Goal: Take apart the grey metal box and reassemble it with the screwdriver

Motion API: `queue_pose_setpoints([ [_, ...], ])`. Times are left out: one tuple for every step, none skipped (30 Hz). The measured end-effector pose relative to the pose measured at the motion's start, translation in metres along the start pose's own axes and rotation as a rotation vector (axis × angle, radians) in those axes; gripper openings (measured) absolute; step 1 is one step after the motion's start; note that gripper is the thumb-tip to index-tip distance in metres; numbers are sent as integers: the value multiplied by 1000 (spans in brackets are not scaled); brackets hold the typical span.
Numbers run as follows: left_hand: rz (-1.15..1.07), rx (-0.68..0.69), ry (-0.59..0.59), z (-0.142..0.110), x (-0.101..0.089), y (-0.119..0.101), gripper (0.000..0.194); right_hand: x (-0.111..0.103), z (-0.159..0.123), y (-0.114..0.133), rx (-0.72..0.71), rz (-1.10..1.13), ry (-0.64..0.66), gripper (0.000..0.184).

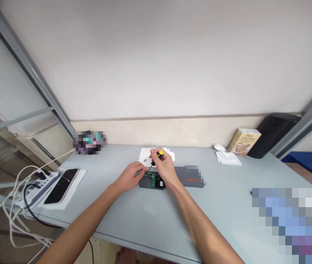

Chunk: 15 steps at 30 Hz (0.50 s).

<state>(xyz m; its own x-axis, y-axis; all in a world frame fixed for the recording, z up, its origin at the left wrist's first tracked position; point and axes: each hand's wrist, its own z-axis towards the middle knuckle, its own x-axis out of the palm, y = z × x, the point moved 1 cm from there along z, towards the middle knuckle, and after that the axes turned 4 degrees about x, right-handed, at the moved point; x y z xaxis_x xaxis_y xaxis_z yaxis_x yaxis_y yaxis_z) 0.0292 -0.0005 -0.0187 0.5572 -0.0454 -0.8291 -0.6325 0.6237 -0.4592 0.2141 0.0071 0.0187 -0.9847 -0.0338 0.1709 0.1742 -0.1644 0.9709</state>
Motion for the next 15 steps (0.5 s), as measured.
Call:
queue_pose_setpoints([
  [1, 0, 2, 0, 0, 0, 31, 0, 0, 1, -2, 13, 10, 53],
  [3, 0, 3, 0, 0, 0, 32, 1, 0, 1, -8, 25, 21, 53],
  [6, -1, 4, 0, 1, 1, 32, 1, 0, 1, -15, 33, 34, 53],
  [10, -2, 4, 0, 1, 1, 32, 1, 0, 0, -22, 34, 44, 53],
  [12, -2, 4, 0, 1, 2, 32, 1, 1, -2, -26, 30, 50, 53],
  [13, 0, 4, 0, 1, 2, 32, 2, 1, -3, -28, 31, 48, 53],
  [12, 1, 3, 0, 1, 2, 32, 2, 1, -5, -26, 43, 44, 52],
  [9, 3, 3, 0, 1, 2, 31, 2, 2, -6, -22, 68, 40, 51],
  [5, 5, 3, 0, 1, 2, 31, 2, 2, -8, -16, 107, 42, 50],
  [2, 6, 2, 0, 1, 2, 31, 3, 2, -8, -10, 157, 47, 49],
  [1, 7, 3, 0, 1, 2, 31, 3, 3, -8, -3, 210, 58, 50],
  [1, 6, 3, 0, 1, 1, 31, 3, 3, -8, 4, 259, 70, 50],
  [1, 5, 4, 0, 0, 1, 31, 3, 3, -7, 12, 300, 82, 49],
  [2, 3, 5, 0, 0, 0, 32, 3, 2, -5, 18, 332, 88, 48],
  [2, 2, 5, 0, 0, 0, 32, 3, 2, -3, 26, 352, 92, 46],
])
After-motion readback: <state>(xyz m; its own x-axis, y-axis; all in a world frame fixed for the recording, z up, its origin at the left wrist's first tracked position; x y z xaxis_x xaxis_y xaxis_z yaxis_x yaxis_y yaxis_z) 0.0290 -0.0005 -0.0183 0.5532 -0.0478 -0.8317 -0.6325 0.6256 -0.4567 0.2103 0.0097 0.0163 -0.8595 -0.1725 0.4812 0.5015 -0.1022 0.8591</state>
